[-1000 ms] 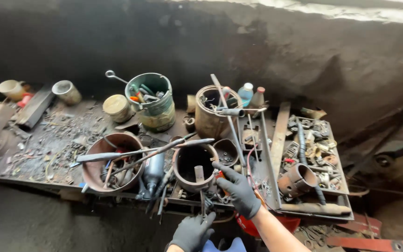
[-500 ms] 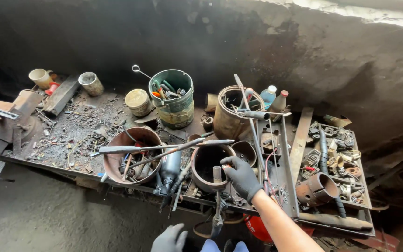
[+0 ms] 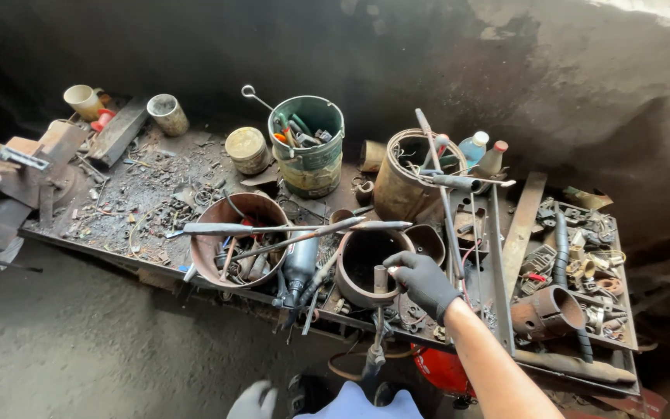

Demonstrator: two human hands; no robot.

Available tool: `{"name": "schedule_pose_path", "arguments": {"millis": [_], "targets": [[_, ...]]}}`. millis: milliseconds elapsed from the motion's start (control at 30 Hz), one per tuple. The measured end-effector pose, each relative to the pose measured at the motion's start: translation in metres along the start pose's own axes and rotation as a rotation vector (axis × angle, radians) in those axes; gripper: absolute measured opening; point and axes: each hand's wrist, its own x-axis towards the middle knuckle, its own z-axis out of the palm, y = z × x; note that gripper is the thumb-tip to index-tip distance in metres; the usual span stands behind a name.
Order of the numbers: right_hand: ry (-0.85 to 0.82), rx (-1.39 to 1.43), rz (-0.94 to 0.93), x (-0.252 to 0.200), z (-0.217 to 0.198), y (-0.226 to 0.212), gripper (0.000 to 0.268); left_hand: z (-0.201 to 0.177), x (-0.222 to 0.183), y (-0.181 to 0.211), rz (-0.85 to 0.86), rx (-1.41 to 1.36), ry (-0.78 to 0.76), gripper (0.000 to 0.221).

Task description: Measuring and manipulating metal components on a workbench using calipers and tongs

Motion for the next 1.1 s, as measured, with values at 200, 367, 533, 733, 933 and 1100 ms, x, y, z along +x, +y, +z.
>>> {"name": "schedule_pose_path", "arguments": {"millis": [200, 367, 533, 733, 933, 1100], "targets": [[0.043, -0.077, 0.047, -0.004, -0.001, -0.011, 0.013, -0.108, -0.022, 0.187, 0.034, -0.429, 0.134, 0.095], [0.022, -0.083, 0.073, -0.013, -0.001, -0.019, 0.046, -0.110, 0.010, 0.225, 0.095, -0.472, 0.200, 0.053], [0.136, 0.062, 0.050, -0.019, -0.001, 0.001, 0.065, -0.103, 0.014, 0.212, 0.156, -0.402, 0.322, 0.044], [0.330, 0.399, 0.020, -0.059, 0.005, -0.006, 0.042, -0.093, 0.010, 0.181, 0.506, -0.332, 0.600, 0.041], [0.461, 0.317, 0.038, -0.082, 0.018, 0.041, 0.024, -0.120, -0.032, 0.172, 0.836, -0.264, 0.884, 0.032], [0.412, 0.068, -0.280, -0.125, 0.053, 0.023, 0.028, -0.179, -0.091, 0.199, 0.950, -0.290, 1.021, 0.017]]}}
